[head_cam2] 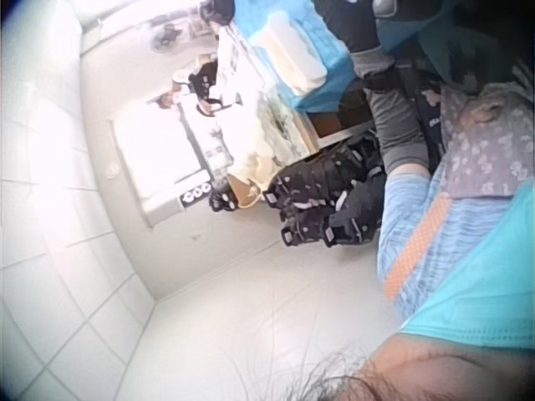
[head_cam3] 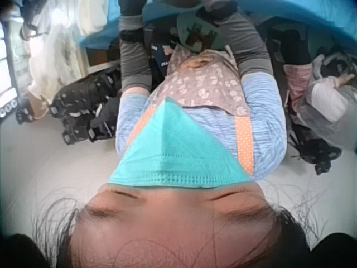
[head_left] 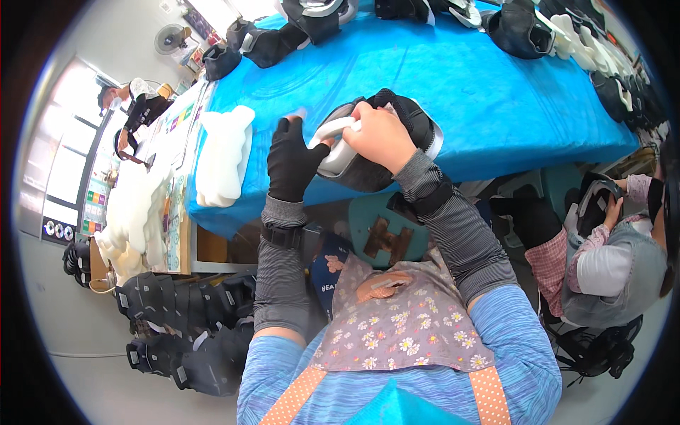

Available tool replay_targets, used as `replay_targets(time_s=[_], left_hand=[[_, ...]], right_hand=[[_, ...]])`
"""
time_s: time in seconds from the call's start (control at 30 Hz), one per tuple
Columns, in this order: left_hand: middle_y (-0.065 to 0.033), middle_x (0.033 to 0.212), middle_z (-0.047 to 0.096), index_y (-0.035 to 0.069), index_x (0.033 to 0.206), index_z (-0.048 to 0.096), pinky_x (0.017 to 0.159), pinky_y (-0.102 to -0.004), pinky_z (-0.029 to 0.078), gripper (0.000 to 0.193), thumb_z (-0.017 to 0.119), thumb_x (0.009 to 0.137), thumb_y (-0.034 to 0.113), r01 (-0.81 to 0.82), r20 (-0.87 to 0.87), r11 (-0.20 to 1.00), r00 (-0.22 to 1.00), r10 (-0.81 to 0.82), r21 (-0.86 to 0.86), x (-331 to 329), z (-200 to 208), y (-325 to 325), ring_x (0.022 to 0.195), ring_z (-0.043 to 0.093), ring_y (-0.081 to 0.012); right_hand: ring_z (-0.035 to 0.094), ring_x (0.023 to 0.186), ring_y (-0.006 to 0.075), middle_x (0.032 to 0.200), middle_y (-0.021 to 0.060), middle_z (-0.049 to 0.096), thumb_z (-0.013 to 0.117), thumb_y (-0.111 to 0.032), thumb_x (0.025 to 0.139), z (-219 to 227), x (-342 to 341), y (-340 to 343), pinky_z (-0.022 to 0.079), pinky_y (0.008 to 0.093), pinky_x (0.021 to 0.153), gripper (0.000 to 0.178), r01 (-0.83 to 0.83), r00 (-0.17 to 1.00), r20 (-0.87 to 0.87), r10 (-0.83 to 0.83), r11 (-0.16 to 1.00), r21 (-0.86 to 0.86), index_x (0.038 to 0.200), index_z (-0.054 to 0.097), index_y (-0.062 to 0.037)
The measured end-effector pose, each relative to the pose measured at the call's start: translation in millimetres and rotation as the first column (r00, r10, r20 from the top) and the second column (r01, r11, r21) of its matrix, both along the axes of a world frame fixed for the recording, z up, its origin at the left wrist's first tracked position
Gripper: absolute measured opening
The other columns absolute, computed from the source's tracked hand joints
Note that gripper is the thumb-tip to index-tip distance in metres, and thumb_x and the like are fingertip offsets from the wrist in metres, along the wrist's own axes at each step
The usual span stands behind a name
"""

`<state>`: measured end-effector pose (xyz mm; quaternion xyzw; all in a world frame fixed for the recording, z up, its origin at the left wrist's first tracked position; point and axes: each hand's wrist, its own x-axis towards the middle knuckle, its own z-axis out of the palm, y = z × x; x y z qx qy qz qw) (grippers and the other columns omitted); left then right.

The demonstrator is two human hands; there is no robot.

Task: Inserting foam padding and inner lining into shoe components during manufacturing.

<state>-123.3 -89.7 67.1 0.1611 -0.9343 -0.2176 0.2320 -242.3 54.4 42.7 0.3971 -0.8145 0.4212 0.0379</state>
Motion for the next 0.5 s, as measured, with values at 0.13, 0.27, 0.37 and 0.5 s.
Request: replay_targets(time_s=[0.13,0.27,0.37,0.5], left_hand=[[-0.0201,0.135,0.055,0.001,0.139,0.047,0.102,-0.0354,0.042,0.062,0.071,0.082,0.011,0.341,-0.125,0.936,0.928,-0.35,-0.088,-9,10,-17,0.124,0.054,-0.03],[-0.018,0.117,0.066,0.001,0.13,0.057,0.089,-0.0322,0.049,0.045,0.066,0.087,0.011,0.392,-0.086,0.895,0.92,-0.383,0.213,-24,11,-5,0.104,0.064,-0.0215],[-0.019,0.11,0.069,0.0,0.122,0.062,0.08,-0.0316,0.051,0.035,0.064,0.089,0.011,0.347,-0.114,0.907,0.938,-0.328,0.24,-27,4,-4,0.09,0.068,-0.0201],[-0.0199,0.116,0.066,0.0,0.115,0.063,0.079,-0.0328,0.051,0.027,0.061,0.09,0.01,0.353,-0.161,0.898,0.934,-0.319,0.262,-27,-5,-5,0.09,0.068,-0.0219]], right_hand=[[0.065,0.08,0.0365,0.08,0.0181,0.069,0.059,-0.03,0.081,3,4,-5,0.044,0.0452,0.09,0.031,-0.001,0.999,-0.044,0.0,1.0,-0.02,0.096,0.062,-0.0026],[0.066,0.075,0.0378,0.075,0.0182,0.068,0.059,-0.031,0.083,-1,-4,-4,0.045,0.0457,0.09,0.03,0.031,0.996,-0.087,-0.035,0.998,-0.052,0.095,0.063,-0.0033],[0.066,0.074,0.0372,0.075,0.0178,0.068,0.06,-0.033,0.084,-2,-4,-8,0.044,0.047,0.093,0.031,0.057,0.991,-0.115,-0.063,0.997,-0.057,0.093,0.064,-0.0034],[0.066,0.074,0.0371,0.074,0.0164,0.068,0.06,-0.033,0.084,-2,-4,-7,0.044,0.0474,0.094,0.03,0.056,0.992,-0.109,-0.064,0.996,-0.075,0.09,0.065,-0.0048]])
